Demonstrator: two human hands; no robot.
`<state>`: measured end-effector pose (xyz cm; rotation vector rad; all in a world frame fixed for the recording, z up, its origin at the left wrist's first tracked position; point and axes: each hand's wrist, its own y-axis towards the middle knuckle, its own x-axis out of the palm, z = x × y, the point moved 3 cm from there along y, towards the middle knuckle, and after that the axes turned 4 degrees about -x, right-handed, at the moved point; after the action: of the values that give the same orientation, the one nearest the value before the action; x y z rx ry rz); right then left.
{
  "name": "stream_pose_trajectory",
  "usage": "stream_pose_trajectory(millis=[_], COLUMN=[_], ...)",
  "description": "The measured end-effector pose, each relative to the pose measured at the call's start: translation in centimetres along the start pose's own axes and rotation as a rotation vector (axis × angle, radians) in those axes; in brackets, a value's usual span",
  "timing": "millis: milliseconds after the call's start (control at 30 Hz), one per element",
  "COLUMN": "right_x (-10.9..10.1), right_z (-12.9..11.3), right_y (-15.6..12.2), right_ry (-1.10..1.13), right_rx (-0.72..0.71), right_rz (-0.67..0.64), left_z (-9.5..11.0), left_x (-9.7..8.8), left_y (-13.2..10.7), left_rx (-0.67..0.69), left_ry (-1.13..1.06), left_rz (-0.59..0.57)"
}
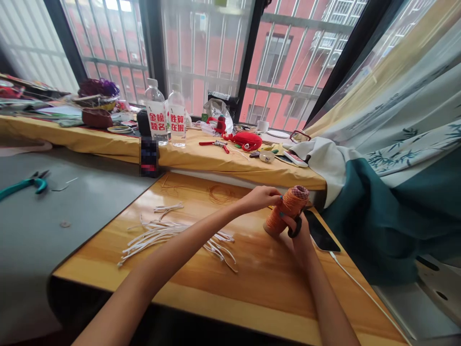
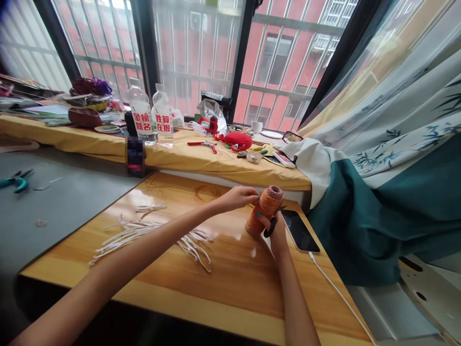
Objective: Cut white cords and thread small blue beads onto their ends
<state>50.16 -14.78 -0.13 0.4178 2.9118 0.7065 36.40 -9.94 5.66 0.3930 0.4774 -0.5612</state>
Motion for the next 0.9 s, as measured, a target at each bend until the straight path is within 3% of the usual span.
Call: stream_pose_trajectory(millis=[100,167,300,533,767,900], right_x=[0.1,0.1,0.0,0.1,0.6,-0.9], right_z=[0.0,0.0,-0.1,-0.3,-0.1,0.0], right_y=[0.0,0.0,-0.1,-0.6,-0.3,0.3], right_ry=[0.005,-0.026,-0.079,-0.117,0.111,0.213], right_rx=[0.001,-0.006,-0.016,-0.005,-0.062,-0.1], right_rz=[-0.058,-0.057,-0.031,-0.017,-0.054,0.009], left_z=[0.0,0.2,0.6,0.8,-0.2,-1.3], left_x=[-0.1,-0.1,-0.3,-0.1,-0.8,-1.9], left_y=[-1.0,-1.6,-2.2,-2.6,-2.1,-3.0], left_rx=[-0.088,-0.065,0.055,0.002,0.044,-0.078], left_ry=[-0.075,-0.083,0.037,0.109,0.184,0.166], left_rz=[-0.14,-0.177,-0.057,0.002,0.149,0.117])
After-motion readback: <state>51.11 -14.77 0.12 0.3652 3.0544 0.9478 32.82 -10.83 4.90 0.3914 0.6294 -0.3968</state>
